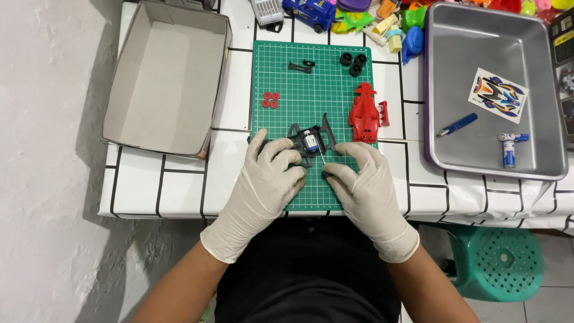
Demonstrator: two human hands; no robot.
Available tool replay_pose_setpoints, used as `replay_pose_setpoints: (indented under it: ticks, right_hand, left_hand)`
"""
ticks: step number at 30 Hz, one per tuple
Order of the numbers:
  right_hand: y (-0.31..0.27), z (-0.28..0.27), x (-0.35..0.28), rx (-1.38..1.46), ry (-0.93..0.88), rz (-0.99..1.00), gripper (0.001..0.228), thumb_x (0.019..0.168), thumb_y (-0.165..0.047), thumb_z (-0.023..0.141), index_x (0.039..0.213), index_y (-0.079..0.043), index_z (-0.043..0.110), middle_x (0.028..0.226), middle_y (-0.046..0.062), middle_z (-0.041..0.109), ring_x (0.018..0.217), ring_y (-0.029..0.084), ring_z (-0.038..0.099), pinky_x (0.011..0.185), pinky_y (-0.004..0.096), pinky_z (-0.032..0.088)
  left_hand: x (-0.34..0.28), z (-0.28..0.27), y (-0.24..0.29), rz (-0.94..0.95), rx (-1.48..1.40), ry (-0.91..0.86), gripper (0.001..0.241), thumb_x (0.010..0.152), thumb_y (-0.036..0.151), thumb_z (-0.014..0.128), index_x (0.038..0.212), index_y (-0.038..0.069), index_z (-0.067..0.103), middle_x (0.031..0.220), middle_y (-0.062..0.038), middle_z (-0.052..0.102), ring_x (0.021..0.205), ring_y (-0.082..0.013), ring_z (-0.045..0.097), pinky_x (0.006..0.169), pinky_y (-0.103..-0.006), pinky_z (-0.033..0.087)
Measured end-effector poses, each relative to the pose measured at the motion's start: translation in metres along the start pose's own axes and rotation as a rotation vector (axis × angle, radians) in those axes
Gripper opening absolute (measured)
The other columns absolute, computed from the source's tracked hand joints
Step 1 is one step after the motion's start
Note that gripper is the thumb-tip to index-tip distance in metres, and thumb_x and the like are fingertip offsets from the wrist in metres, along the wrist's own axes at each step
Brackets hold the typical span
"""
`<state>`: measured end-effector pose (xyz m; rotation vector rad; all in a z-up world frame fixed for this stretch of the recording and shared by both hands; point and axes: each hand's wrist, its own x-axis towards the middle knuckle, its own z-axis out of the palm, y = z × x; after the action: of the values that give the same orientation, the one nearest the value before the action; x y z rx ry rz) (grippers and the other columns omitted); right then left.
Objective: Assembling the internal components of a toy car chassis, including gears and electrical contacts on a cutting mat.
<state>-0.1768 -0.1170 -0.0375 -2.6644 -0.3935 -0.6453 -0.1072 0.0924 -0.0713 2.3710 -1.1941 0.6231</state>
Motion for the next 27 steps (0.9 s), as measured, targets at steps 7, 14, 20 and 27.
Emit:
replay_pose_setpoints:
  ticks: [7, 14, 20, 27]
  right_hand:
    - [-0.002, -0.004, 0.013, 0.07, -0.049, 0.038, 0.019, 0.089, -0.007, 0.076, 0.105, -0.015, 0.07, 0.133, 0.012, 0.06, 0.132, 0.042, 0.055, 0.1, 0.051, 0.048]
    - [0.009, 0.004, 0.013, 0.14, -0.114, 0.051, 0.017, 0.092, -0.004, 0.07, 0.107, -0.013, 0.067, 0.136, 0.016, 0.061, 0.129, 0.043, 0.059, 0.1, 0.053, 0.05]
    - [0.013, 0.006, 0.015, 0.175, -0.157, 0.074, 0.018, 0.094, -0.005, 0.068, 0.11, -0.015, 0.066, 0.131, 0.015, 0.063, 0.121, 0.041, 0.064, 0.098, 0.051, 0.051]
    - [0.017, 0.008, 0.022, 0.18, -0.197, 0.082, 0.017, 0.095, -0.007, 0.068, 0.11, -0.017, 0.066, 0.128, 0.012, 0.064, 0.116, 0.039, 0.066, 0.094, 0.05, 0.054]
  left_hand:
    - [-0.002, 0.014, -0.008, 0.025, -0.028, -0.007, 0.026, 0.099, 0.041, 0.067, 0.092, 0.016, 0.067, 0.099, 0.002, 0.056, 0.122, -0.016, 0.054, 0.121, -0.0603, 0.027]
    - [0.01, -0.007, 0.003, -0.108, -0.23, -0.075, 0.017, 0.103, 0.03, 0.061, 0.101, 0.015, 0.069, 0.098, 0.002, 0.058, 0.114, -0.0135, 0.057, 0.121, -0.0511, 0.028]
    - [0.008, -0.002, -0.002, -0.05, -0.08, -0.026, 0.016, 0.105, 0.029, 0.06, 0.105, 0.015, 0.069, 0.104, 0.002, 0.057, 0.114, -0.0148, 0.056, 0.117, -0.0476, 0.032]
    - [-0.005, 0.034, -0.019, -0.057, -0.106, 0.03, 0.018, 0.097, 0.035, 0.065, 0.095, 0.018, 0.068, 0.101, 0.006, 0.061, 0.11, -0.0146, 0.062, 0.112, -0.046, 0.043]
